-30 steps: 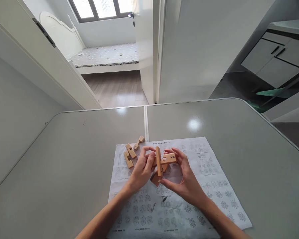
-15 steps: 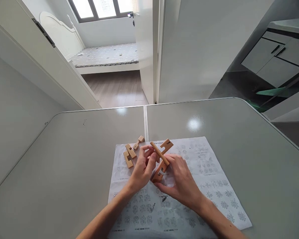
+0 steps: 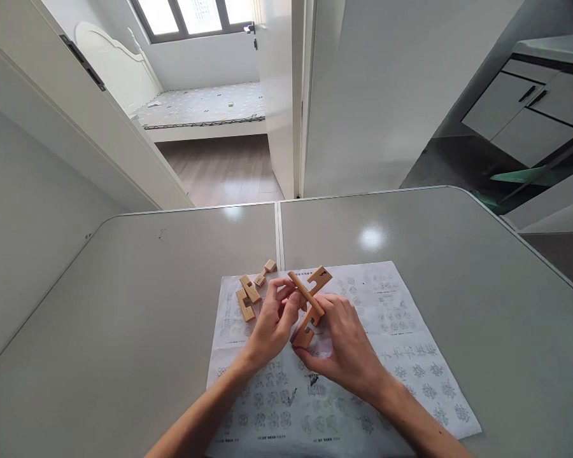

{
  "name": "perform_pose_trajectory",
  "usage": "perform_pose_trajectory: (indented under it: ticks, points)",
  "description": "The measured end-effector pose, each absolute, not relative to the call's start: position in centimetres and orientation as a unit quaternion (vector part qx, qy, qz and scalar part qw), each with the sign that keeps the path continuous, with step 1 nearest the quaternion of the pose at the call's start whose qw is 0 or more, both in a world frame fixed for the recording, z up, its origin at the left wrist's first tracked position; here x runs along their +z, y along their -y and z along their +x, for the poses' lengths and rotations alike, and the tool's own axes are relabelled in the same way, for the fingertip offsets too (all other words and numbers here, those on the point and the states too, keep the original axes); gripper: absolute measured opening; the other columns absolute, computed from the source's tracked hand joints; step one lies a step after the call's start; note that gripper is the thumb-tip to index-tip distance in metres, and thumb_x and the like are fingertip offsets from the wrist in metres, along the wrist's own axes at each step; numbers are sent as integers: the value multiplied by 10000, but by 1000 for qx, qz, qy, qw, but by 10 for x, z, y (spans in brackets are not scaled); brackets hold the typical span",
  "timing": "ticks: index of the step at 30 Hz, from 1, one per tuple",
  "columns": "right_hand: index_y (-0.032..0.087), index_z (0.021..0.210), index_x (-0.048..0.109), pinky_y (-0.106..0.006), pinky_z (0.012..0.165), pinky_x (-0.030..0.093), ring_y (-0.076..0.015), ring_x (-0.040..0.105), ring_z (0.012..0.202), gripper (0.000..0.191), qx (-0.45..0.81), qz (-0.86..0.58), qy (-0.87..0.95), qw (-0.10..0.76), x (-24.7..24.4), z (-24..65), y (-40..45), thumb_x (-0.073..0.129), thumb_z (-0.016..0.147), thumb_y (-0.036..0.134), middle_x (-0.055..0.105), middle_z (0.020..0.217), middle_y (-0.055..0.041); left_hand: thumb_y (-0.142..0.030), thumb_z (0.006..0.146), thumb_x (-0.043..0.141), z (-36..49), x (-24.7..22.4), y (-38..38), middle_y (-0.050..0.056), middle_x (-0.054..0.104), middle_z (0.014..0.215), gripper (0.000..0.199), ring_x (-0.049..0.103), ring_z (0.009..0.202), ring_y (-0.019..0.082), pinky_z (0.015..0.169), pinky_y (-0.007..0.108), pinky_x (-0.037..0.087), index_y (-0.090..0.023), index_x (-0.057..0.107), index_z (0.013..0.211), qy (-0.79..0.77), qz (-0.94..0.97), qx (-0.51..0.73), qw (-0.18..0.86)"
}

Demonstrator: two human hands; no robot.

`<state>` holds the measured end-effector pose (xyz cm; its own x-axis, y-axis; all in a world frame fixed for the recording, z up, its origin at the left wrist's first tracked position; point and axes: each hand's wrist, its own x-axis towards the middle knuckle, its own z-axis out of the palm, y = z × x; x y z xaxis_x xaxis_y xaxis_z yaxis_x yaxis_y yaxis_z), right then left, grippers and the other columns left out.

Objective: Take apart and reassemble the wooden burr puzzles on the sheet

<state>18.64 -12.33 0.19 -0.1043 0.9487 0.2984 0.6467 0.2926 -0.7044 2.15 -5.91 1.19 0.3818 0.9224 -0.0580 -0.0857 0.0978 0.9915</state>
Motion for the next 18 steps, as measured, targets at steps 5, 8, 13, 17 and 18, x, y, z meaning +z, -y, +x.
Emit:
perform_pose_trajectory:
  ticks: [5, 8, 13, 17, 18]
  points:
    - [290, 1427, 484, -577, 1016, 546, -378, 604, 1218, 707, 203, -556, 712, 379, -1, 188, 122, 802, 796, 262, 631, 1290, -117, -549, 1036, 612, 22, 14, 59, 25, 654, 994, 359, 579, 786, 116, 591, 199, 413, -233, 475, 1138, -379, 537, 400, 638]
    - [290, 1386, 474, -572, 999, 547, -378, 608, 1193, 667, 203, -554, 708, 388, -4, 189, 122, 796, 802, 263, 628, 1265, -118, -556, 1036, 609, 21, 12, 58, 4, 635, 929, 361, 532, 707, 97, 557, 194, 377, -231, 485, 1132, -372, 535, 402, 643]
    - [286, 1299, 499, -521, 877, 575, -346, 634, 1044, 591, 210, -568, 696, 385, -3, 191, 123, 817, 801, 275, 641, 1139, -98, -579, 1044, 577, 20, 16, 58, -41, 512, 793, 379, 392, 594, 77, 518, 196, 326, -208, 551, 1116, -381, 552, 384, 635]
    - [294, 1320, 520, -516, 888, 579, -339, 638, 1060, 597, 214, -558, 700, 392, 1, 193, 123, 814, 802, 244, 650, 1179, -97, -601, 1021, 600, 20, 20, 58, -36, 487, 794, 406, 399, 607, 86, 520, 194, 349, -201, 584, 1086, -397, 536, 372, 645]
    - [297, 1342, 518, -520, 907, 580, -340, 639, 1079, 615, 214, -554, 700, 396, 2, 193, 123, 811, 805, 237, 650, 1202, -99, -611, 1013, 606, 19, 20, 58, -33, 493, 797, 414, 412, 612, 90, 520, 194, 356, -203, 584, 1079, -400, 528, 371, 650]
